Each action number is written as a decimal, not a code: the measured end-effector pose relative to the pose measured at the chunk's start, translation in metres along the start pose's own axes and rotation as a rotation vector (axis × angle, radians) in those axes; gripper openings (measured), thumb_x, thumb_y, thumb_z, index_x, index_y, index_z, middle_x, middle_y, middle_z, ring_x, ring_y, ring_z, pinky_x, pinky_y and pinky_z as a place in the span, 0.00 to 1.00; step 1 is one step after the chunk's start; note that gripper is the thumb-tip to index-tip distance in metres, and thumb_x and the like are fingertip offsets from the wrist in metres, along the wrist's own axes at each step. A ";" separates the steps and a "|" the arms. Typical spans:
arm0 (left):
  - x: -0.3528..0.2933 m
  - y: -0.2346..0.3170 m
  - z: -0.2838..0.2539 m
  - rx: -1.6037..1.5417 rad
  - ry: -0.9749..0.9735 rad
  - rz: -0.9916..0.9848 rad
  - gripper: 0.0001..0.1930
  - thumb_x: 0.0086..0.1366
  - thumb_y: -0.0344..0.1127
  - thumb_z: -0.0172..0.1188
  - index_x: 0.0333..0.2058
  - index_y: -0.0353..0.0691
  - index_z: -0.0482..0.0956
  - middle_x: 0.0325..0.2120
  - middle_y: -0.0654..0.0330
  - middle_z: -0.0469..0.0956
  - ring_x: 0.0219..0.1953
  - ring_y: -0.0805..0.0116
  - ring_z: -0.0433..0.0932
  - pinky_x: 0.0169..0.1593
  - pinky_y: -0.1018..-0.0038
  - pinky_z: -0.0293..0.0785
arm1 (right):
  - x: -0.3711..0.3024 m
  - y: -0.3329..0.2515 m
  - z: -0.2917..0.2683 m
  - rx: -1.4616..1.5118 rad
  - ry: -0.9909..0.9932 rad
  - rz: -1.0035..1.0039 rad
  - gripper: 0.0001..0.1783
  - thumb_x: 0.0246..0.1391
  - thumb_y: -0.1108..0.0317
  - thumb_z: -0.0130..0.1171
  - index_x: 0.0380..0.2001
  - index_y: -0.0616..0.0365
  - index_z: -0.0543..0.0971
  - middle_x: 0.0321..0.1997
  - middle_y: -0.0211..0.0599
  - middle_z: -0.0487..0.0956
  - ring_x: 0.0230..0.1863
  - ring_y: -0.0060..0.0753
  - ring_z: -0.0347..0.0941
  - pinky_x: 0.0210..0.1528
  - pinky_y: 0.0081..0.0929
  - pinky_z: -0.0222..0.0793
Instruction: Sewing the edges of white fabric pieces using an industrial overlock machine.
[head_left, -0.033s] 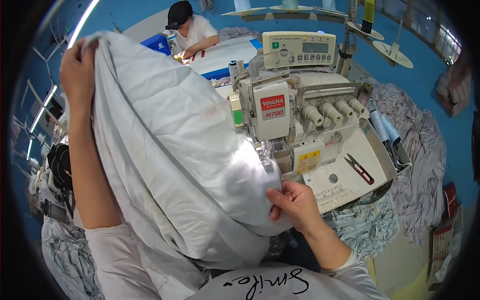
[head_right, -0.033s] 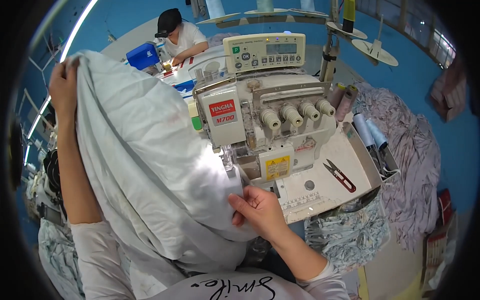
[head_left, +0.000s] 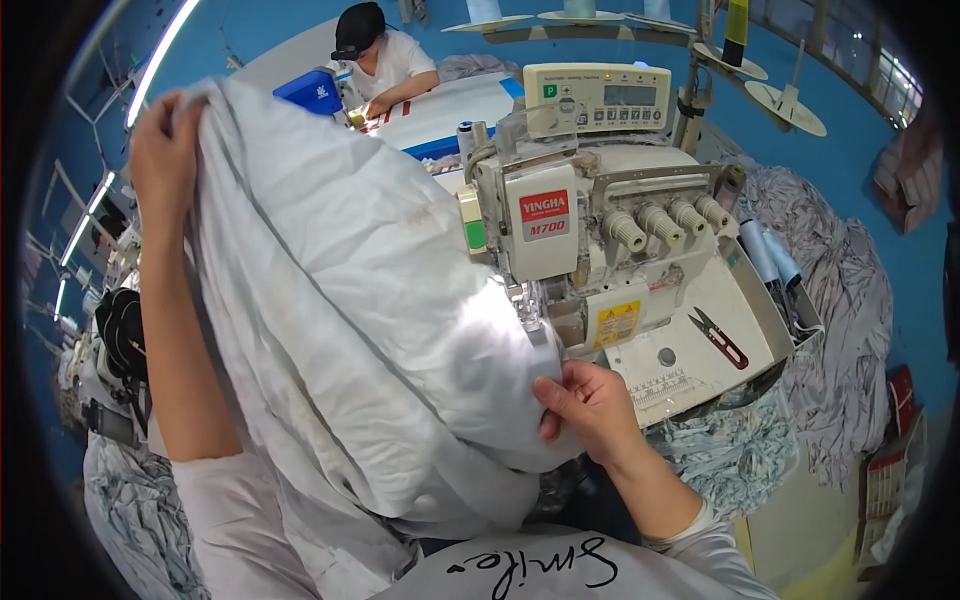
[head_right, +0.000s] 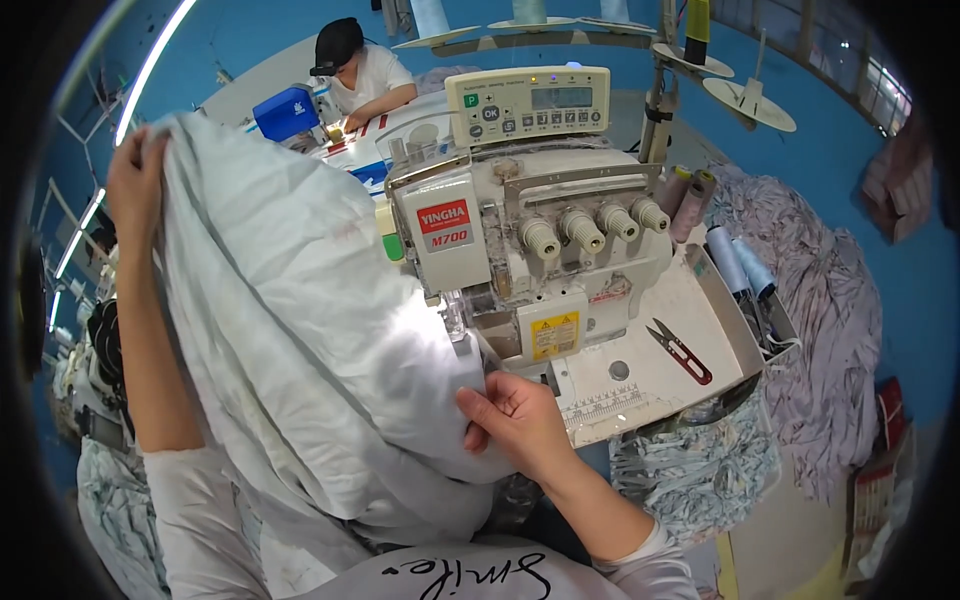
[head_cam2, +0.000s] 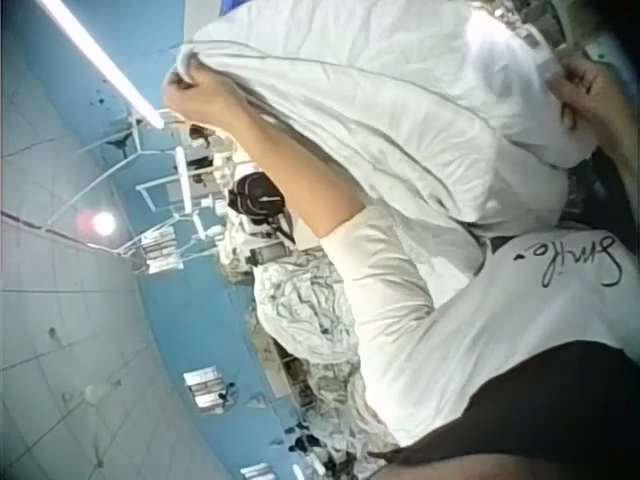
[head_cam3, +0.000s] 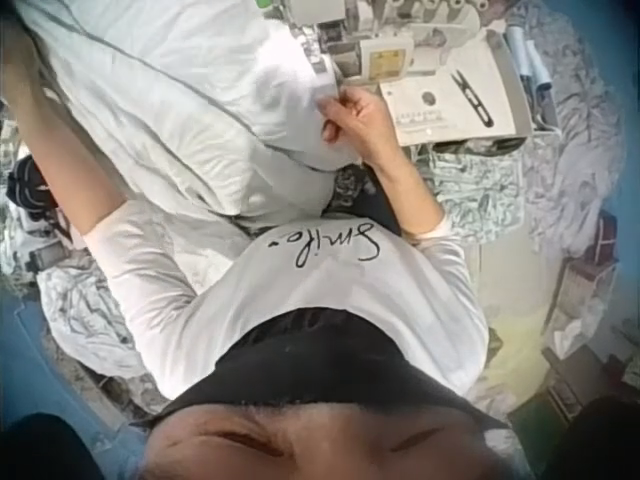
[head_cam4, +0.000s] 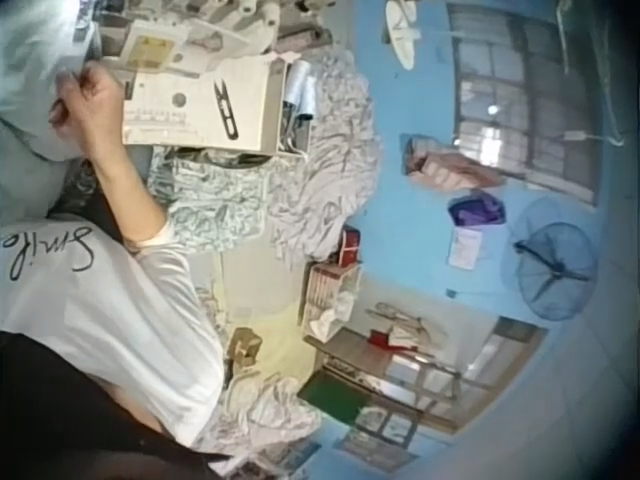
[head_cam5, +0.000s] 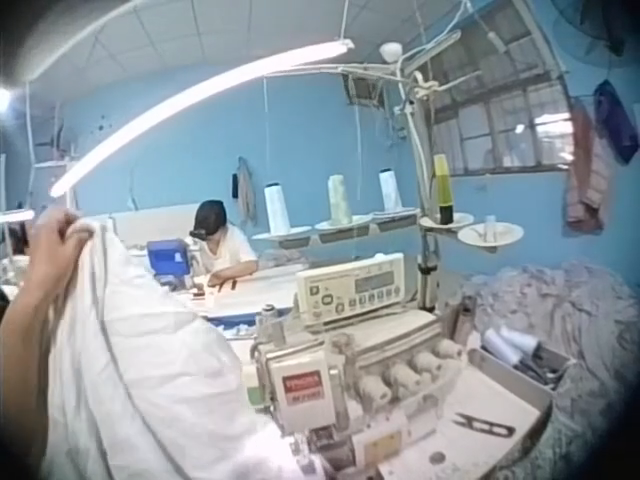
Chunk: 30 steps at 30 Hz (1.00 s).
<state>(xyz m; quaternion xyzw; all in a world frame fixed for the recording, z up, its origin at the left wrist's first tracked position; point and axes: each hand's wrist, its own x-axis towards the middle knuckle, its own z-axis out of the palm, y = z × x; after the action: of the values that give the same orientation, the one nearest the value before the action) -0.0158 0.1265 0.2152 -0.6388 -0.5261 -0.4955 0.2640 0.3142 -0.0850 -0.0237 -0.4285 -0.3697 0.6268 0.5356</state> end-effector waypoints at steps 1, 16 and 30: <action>-0.019 -0.007 -0.003 -0.043 -0.125 0.005 0.19 0.56 0.44 0.63 0.43 0.38 0.77 0.37 0.58 0.77 0.36 0.70 0.74 0.40 0.76 0.68 | 0.000 0.000 0.001 -0.006 -0.009 -0.004 0.12 0.55 0.63 0.60 0.27 0.62 0.74 0.18 0.31 0.75 0.17 0.20 0.71 0.21 0.16 0.67; -0.222 0.018 -0.023 -0.368 -0.149 -0.222 0.04 0.56 0.25 0.56 0.31 0.34 0.73 0.28 0.61 0.72 0.34 0.70 0.70 0.42 0.78 0.65 | 0.003 0.002 -0.002 -0.051 0.031 -0.040 0.13 0.55 0.62 0.59 0.28 0.63 0.74 0.18 0.31 0.74 0.17 0.21 0.72 0.20 0.18 0.69; -0.067 0.052 -0.013 -0.781 0.143 -0.164 0.12 0.63 0.41 0.60 0.37 0.37 0.78 0.28 0.69 0.76 0.31 0.85 0.70 0.36 0.88 0.65 | 0.002 -0.002 -0.002 -0.001 0.033 -0.014 0.13 0.54 0.64 0.61 0.26 0.61 0.72 0.18 0.30 0.73 0.15 0.22 0.72 0.18 0.19 0.68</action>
<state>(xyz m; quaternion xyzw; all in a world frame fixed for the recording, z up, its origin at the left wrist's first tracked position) 0.0309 0.0722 0.1682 -0.6108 -0.3277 -0.7207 -0.0027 0.3161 -0.0829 -0.0231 -0.4364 -0.3643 0.6156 0.5457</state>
